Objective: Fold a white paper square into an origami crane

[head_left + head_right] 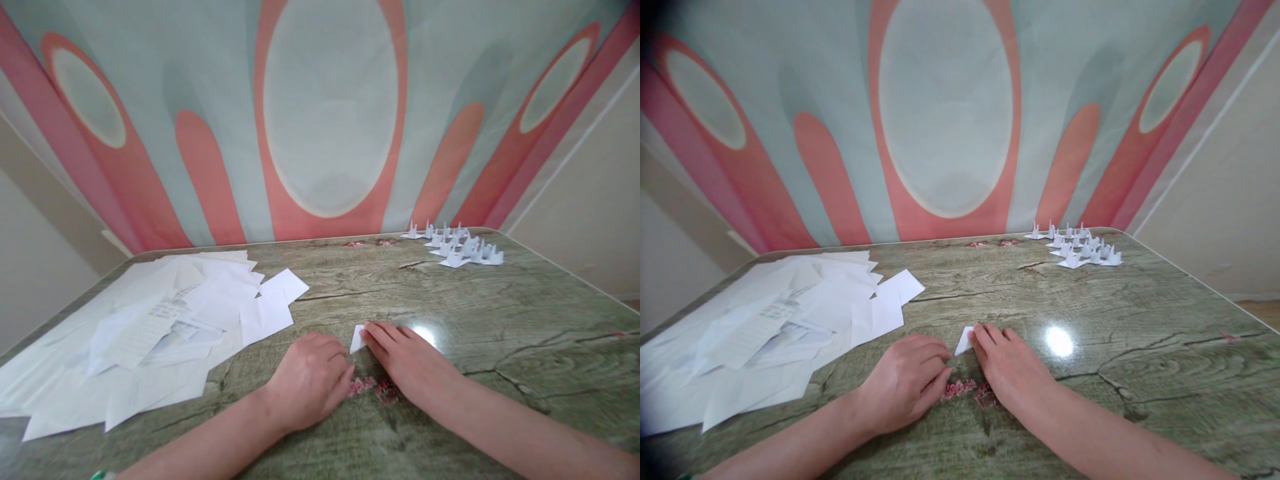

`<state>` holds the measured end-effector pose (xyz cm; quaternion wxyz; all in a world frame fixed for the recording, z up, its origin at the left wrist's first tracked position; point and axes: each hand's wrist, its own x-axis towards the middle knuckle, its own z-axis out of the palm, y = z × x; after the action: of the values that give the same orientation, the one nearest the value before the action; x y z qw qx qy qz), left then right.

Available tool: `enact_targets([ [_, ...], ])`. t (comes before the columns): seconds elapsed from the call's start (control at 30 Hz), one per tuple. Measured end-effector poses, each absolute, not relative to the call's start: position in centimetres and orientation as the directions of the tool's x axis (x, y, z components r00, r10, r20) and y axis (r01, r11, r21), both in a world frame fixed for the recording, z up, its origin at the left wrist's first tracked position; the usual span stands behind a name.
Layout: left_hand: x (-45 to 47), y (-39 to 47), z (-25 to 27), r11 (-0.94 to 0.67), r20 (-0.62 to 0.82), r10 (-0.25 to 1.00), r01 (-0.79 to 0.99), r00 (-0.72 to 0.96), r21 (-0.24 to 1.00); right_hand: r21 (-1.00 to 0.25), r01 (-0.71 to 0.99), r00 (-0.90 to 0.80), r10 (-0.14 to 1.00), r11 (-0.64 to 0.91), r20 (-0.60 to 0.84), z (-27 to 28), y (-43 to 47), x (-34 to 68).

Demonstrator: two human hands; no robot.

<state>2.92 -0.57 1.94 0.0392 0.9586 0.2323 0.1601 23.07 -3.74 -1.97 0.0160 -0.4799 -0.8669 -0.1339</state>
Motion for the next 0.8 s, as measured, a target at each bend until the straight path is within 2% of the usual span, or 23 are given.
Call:
enact_targets([
  [0.1,3.0,-0.3,1.9,-0.855,0.214,0.518,0.491,0.828,0.167,0.206,0.834,-0.544,0.823,0.511,0.163,-2.0,-3.7,23.1],
  [0.2,3.3,-0.5,1.9,-0.837,0.158,0.547,0.532,0.822,0.128,0.212,0.831,-0.549,0.821,0.515,0.157,-1.9,-3.7,23.1],
  [0.33,3.5,-0.9,1.6,-0.849,0.101,0.528,0.527,0.843,0.040,0.229,0.831,-0.546,0.823,0.507,0.158,-1.8,-3.8,23.0],
  [0.57,3.8,-1.0,1.0,-0.874,0.109,0.451,0.463,0.886,-0.147,0.246,0.832,-0.542,0.823,0.497,0.169,-1.8,-3.7,22.9],
  [0.7,4.1,-1.2,1.3,-0.871,0.108,0.454,0.466,0.884,-0.156,0.248,0.835,-0.535,0.828,0.490,0.166,-1.8,-3.7,22.8],
  [0.8,4.1,-1.3,1.7,-0.868,0.103,0.476,0.486,0.873,-0.104,0.233,0.840,-0.531,0.831,0.490,0.166,-1.7,-3.7,22.7],
])
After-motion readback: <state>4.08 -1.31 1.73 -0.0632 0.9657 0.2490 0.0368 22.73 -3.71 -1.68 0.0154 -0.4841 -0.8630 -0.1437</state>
